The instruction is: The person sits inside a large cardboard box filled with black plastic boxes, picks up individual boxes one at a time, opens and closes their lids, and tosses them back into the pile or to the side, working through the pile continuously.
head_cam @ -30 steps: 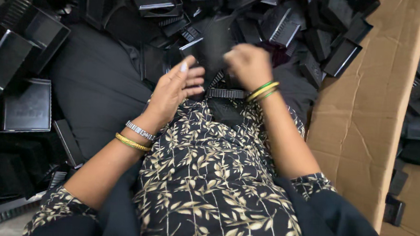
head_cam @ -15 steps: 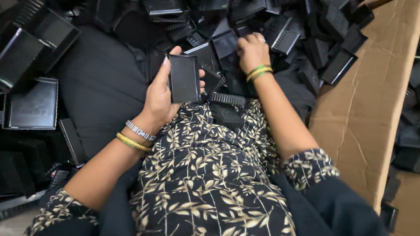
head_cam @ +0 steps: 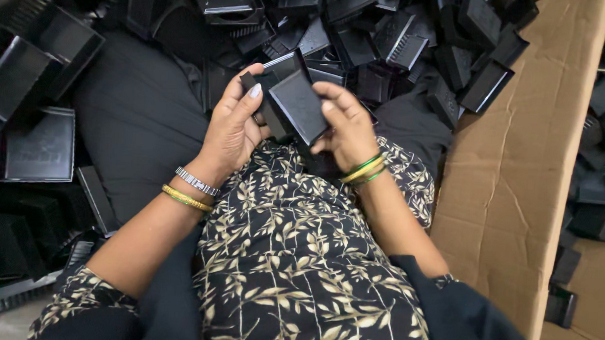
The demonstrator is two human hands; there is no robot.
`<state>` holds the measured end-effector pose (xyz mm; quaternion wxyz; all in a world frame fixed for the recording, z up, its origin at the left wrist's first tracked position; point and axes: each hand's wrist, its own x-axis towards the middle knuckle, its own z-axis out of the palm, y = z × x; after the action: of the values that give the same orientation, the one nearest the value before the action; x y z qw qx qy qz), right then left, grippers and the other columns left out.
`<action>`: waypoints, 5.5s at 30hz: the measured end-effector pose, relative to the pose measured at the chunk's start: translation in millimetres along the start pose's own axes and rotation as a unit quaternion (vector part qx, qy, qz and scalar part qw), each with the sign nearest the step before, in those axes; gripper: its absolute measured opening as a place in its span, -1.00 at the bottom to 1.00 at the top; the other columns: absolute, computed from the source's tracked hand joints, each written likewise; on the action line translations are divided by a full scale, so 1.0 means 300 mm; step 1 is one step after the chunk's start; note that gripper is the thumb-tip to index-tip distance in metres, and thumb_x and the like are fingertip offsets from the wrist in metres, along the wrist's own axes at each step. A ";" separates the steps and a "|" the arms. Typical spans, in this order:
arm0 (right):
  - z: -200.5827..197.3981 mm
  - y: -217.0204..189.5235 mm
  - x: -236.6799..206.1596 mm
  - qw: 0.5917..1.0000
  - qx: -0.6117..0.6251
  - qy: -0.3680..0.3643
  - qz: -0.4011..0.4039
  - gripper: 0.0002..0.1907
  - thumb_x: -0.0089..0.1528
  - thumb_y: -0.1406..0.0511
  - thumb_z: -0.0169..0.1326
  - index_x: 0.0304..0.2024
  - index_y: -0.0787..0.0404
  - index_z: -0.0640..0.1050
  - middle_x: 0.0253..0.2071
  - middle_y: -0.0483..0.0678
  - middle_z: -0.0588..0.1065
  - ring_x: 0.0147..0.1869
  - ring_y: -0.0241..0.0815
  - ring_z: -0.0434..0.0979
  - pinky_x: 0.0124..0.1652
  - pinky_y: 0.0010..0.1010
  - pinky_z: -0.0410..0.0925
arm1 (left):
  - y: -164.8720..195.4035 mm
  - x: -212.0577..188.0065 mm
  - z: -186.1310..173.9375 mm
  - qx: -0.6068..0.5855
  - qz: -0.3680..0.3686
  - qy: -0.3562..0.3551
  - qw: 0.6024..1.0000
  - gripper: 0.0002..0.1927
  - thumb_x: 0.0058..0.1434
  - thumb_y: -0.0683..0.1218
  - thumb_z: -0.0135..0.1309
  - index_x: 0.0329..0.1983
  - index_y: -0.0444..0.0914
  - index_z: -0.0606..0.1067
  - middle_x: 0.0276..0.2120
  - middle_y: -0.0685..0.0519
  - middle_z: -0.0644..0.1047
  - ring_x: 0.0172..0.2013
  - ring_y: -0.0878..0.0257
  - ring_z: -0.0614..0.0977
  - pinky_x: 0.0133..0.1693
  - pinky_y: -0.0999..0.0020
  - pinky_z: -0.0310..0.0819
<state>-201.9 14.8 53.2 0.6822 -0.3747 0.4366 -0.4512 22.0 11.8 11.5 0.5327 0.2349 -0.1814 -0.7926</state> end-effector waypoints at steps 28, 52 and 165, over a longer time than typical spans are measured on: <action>0.012 0.062 -0.002 0.981 -0.164 -0.105 -0.009 -0.36 0.33 0.32 0.18 0.42 0.34 0.33 0.16 -0.06 0.52 0.12 -0.42 0.48 0.14 -0.51 0.40 | -0.024 0.007 -0.010 0.150 -0.050 0.002 0.987 -0.30 0.28 -0.21 0.17 0.49 -0.21 0.25 0.02 -0.04 0.55 0.01 0.17 0.62 -0.01 0.10 0.69; -0.378 -0.354 -0.088 0.834 0.071 0.375 -0.398 -0.74 0.32 0.27 0.08 0.02 0.23 0.42 -0.16 0.08 0.61 -0.28 0.01 0.66 -0.39 -0.24 0.55 | -0.015 -0.002 -0.011 0.160 -0.049 -0.001 0.986 -0.27 0.40 0.10 0.02 0.53 -0.26 0.10 0.12 -0.11 0.52 -0.04 0.14 0.65 0.00 0.15 0.65; 0.062 0.042 0.008 0.934 -0.307 0.004 -0.181 -0.50 0.35 0.28 0.17 0.29 0.39 0.44 0.06 0.06 0.49 0.03 -0.17 0.46 0.00 -0.38 0.34 | -0.068 0.020 -0.117 0.270 0.117 0.023 0.956 -0.38 0.52 0.05 -0.07 0.57 -0.23 0.21 -0.09 -0.01 0.60 -0.34 0.41 0.60 -0.27 0.50 0.60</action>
<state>-180.3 18.7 47.4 0.4389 -0.6370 0.4810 -0.4125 24.4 12.4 -29.6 0.5428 0.3648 -0.4024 -0.6406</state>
